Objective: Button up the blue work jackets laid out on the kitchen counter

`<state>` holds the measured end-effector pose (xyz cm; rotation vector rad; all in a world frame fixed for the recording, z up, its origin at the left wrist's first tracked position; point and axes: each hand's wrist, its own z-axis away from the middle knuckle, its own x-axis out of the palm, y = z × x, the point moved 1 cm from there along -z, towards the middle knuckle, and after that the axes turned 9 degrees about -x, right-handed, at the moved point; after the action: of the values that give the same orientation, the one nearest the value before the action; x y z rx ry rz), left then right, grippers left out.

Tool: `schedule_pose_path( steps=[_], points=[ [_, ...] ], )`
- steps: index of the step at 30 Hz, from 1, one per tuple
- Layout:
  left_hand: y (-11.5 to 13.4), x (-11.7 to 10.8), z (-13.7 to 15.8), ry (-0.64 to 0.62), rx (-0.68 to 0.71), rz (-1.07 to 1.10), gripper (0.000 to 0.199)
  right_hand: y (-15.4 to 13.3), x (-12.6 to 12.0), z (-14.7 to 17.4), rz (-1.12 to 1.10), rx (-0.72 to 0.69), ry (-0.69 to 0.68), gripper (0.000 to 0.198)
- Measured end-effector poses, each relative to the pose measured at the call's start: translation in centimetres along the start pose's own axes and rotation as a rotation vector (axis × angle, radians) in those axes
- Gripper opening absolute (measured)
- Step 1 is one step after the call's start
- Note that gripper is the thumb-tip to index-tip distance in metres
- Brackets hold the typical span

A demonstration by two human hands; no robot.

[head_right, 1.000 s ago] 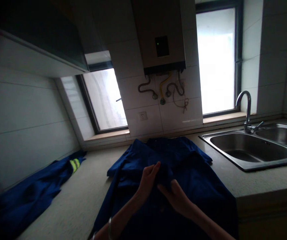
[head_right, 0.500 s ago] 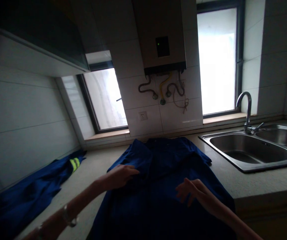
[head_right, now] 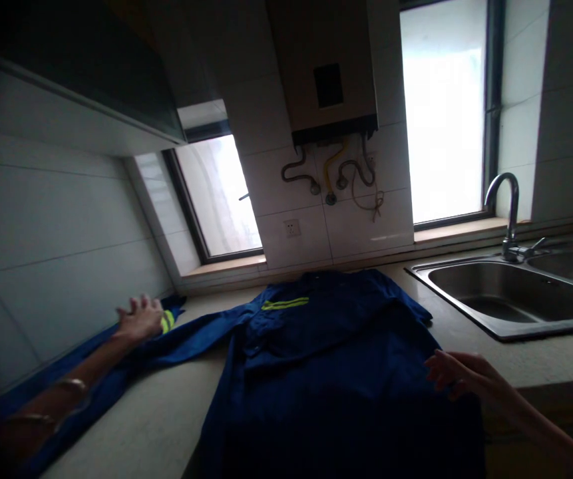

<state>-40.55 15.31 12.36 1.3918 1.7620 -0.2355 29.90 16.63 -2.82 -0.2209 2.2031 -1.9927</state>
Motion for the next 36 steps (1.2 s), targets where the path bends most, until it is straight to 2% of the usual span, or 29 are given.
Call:
schedule_pose_path(
  steps=[2,4,6,8,12,15,18,21,25,28,31,34,36],
  points=[
    [3.0,3.4,2.9,-0.298,0.159,-0.064,0.021,-0.1,1.2,-0.2,0.031,-0.025,-0.044,0.045],
    [6.0,6.6,6.1,-0.573,0.329,0.020,0.022,0.0,2.7,-0.1,0.068,-0.059,-0.097,0.046],
    [8.4,9.3,9.0,-0.716,0.384,0.121,0.033,0.3,4.1,0.3,0.102,-0.080,-0.137,0.049],
    [9.9,11.5,11.2,-0.736,0.376,0.099,0.036,0.8,5.3,1.0,0.137,-0.085,-0.166,0.052],
    [11.7,13.8,13.1,-0.631,0.348,-0.069,0.024,1.6,6.3,2.5,0.213,-0.084,-0.255,0.047],
    [14.2,13.1,12.9,-0.656,0.294,0.070,0.015,2.1,6.2,3.0,0.266,-0.085,-0.310,0.041],
    [18.6,10.8,13.5,-0.797,0.194,0.450,0.018,2.0,6.4,2.9,0.351,-0.148,-0.303,0.037],
    [23.5,7.7,16.1,-0.937,0.033,0.835,0.032,0.8,7.9,2.7,0.395,-0.252,-0.201,0.032],
    [28.0,4.4,20.9,-1.034,-0.162,1.159,0.045,-1.8,11.1,3.0,0.353,-0.220,-0.158,0.043],
    [29.4,3.1,23.6,-1.122,-0.219,1.269,0.048,-3.6,13.1,3.4,0.438,-0.318,-0.102,0.042],
    [30.0,2.6,24.9,-1.175,-0.215,1.337,0.041,-4.7,14.6,3.4,0.563,-0.443,-0.041,0.036],
    [30.1,2.4,25.4,-1.224,-0.175,1.358,0.039,-4.7,15.7,3.0,0.587,-0.454,-0.037,0.033],
    [30.1,2.3,25.6,-1.208,-0.077,1.329,0.045,-4.2,16.2,2.4,0.545,-0.439,-0.048,0.029]
  ],
)
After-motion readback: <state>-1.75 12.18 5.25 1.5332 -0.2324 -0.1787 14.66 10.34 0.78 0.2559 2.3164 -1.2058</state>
